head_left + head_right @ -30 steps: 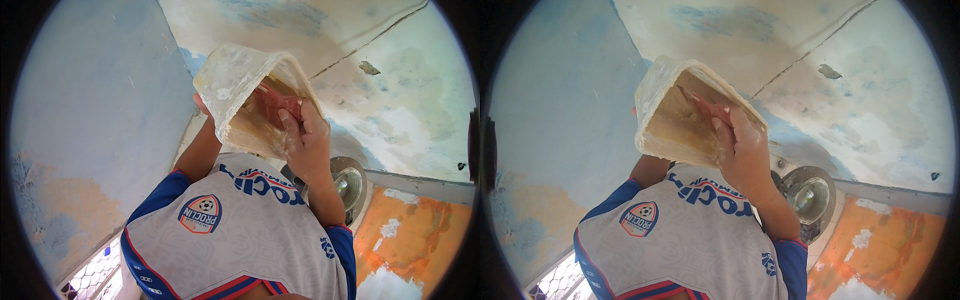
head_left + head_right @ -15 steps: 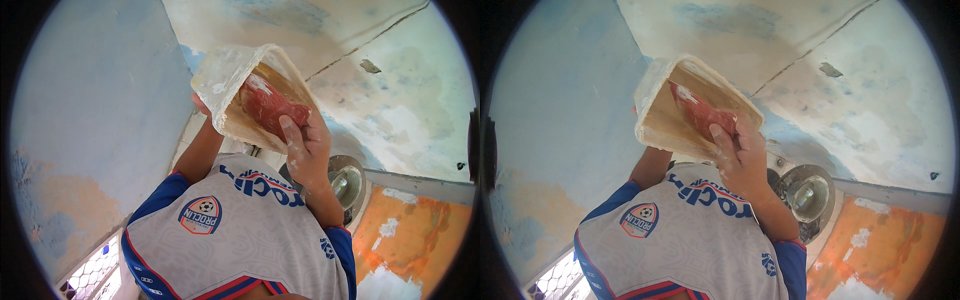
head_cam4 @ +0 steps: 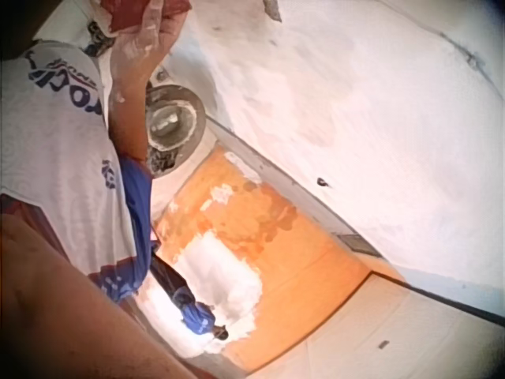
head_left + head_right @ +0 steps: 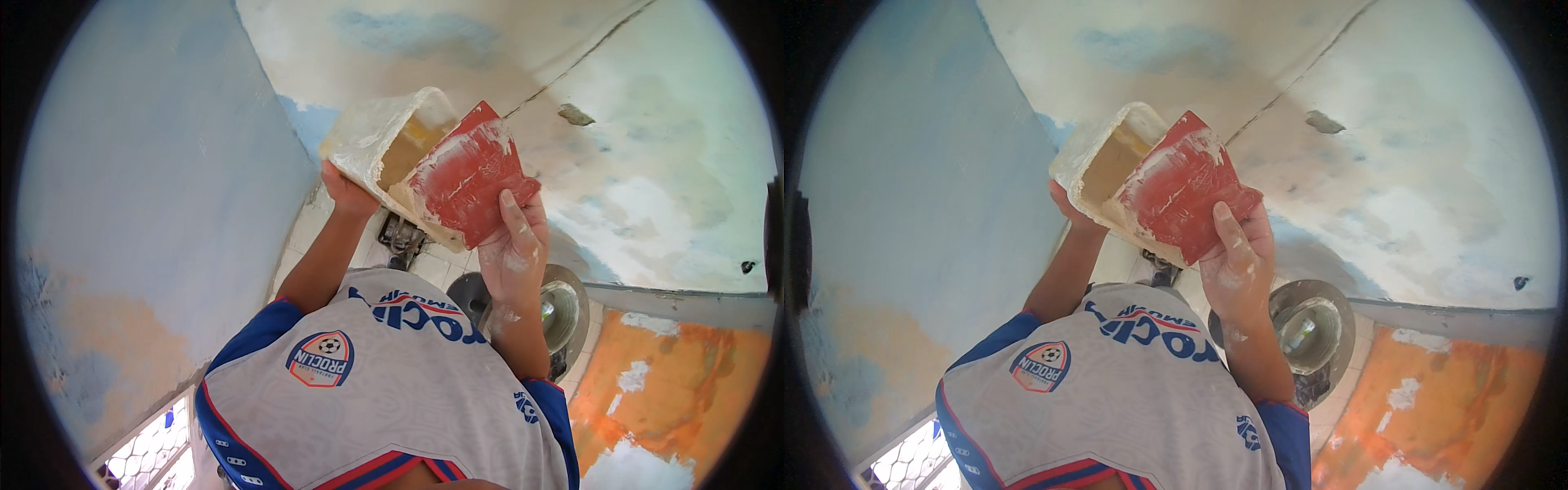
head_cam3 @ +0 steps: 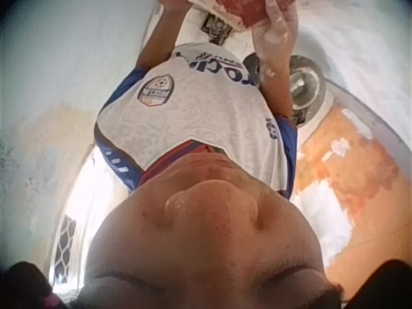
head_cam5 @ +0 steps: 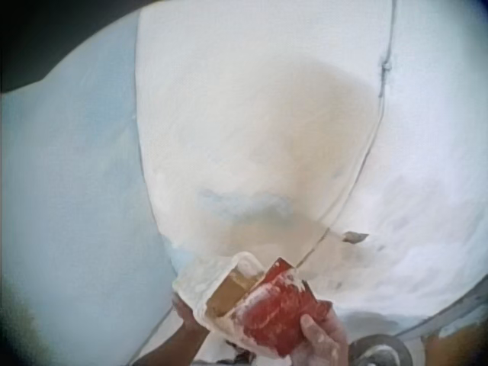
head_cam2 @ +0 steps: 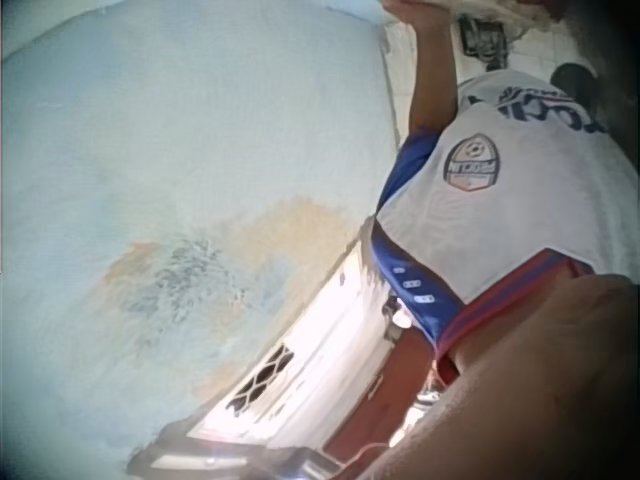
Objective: The person applies plaster to a wall using a scraper, dipping the scraper into a small plastic container to collect more material between strokes.
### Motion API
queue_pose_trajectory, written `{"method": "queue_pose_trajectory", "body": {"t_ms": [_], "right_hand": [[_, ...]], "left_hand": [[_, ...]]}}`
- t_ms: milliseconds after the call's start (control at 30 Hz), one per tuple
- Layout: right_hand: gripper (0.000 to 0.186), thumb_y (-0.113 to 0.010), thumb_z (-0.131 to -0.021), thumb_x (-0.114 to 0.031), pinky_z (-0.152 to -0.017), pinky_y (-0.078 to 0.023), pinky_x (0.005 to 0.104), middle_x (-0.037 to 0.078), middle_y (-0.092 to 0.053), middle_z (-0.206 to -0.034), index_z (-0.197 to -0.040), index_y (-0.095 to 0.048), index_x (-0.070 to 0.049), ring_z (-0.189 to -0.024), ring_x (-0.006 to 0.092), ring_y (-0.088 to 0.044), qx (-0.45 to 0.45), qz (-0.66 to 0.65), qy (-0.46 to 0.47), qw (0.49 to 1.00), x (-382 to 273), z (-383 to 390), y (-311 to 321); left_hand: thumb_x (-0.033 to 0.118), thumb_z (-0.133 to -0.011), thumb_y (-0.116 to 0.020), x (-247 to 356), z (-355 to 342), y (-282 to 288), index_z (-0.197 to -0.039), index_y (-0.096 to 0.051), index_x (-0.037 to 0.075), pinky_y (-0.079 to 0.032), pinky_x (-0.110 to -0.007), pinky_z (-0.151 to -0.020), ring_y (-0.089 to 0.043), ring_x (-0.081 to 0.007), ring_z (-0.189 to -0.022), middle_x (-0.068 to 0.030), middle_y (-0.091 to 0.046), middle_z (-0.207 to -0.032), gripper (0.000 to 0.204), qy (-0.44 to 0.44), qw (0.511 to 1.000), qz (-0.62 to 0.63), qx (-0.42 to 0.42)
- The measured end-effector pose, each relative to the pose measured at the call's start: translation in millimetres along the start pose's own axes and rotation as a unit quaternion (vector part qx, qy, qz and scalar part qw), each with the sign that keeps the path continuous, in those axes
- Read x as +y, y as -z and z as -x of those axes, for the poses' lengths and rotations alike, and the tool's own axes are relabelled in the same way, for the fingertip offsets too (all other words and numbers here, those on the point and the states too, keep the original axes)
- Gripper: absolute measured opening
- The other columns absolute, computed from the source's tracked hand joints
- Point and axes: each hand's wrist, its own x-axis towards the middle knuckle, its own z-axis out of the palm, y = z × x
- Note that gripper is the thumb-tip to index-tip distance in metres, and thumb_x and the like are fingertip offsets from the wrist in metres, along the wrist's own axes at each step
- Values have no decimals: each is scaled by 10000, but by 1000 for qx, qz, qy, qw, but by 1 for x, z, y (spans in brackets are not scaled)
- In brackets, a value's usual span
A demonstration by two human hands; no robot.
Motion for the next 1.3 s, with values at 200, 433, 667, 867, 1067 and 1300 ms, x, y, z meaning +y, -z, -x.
{"method": "queue_pose_trajectory", "body": {"t_ms": [200,433,667,867,1067,1300], "right_hand": [[373,-578,-1042,-29,-1121,-510,440,159,-634,-1407,-1410,-527,0,-1291,260,-632,11,-38,17,999,-55,-22,15],[409,-607,-994,5,-1114,-514,440,166,-666,-1362,-1400,-556,19,-1278,280,-641,-3,-29,135,990,-122,-43,42],[419,-625,-952,36,-1131,-518,476,185,-679,-1340,-1368,-573,53,-1257,306,-660,-95,20,323,941,-248,-54,18],[406,-630,-961,17,-1063,-572,451,205,-684,-1318,-1359,-573,70,-1201,304,-693,-128,91,324,933,-314,-71,-18],[348,-632,-932,9,-990,-610,416,184,-709,-1234,-1276,-605,54,-1102,263,-725,-147,161,205,954,-266,-72,-24],[322,-685,-887,27,-703,-598,327,137,-705,-1095,-1198,-602,29,-909,193,-716,-82,256,136,954,-199,-69,-23]], "left_hand": [[827,-965,-351,-20,-15,-34,-1611,-394,79,-393,-539,-1204,-456,-355,-1476,-142,-462,-1614,989,57,996,48,39],[784,-995,-349,-47,-19,-62,-1635,-369,191,-372,-555,-1219,-429,-343,-1496,-74,-431,-1647,872,151,975,154,60],[794,-986,-368,-55,-22,-87,-1623,-389,221,-414,-581,-1187,-472,-353,-1462,-50,-442,-1638,858,177,967,176,47],[776,-993,-379,-69,-25,-107,-1629,-370,210,-436,-576,-1174,-494,-357,-1442,-70,-455,-1625,851,164,966,193,56],[712,-1047,-320,-61,-56,-151,-1639,-352,186,-389,-542,-1219,-429,-336,-1497,-77,-428,-1650,792,152,969,192,25],[684,-1078,-243,-47,-98,-200,-1624,-364,157,-394,-496,-1205,-479,-319,-1448,-91,-463,-1607,768,112,981,120,101]]}}
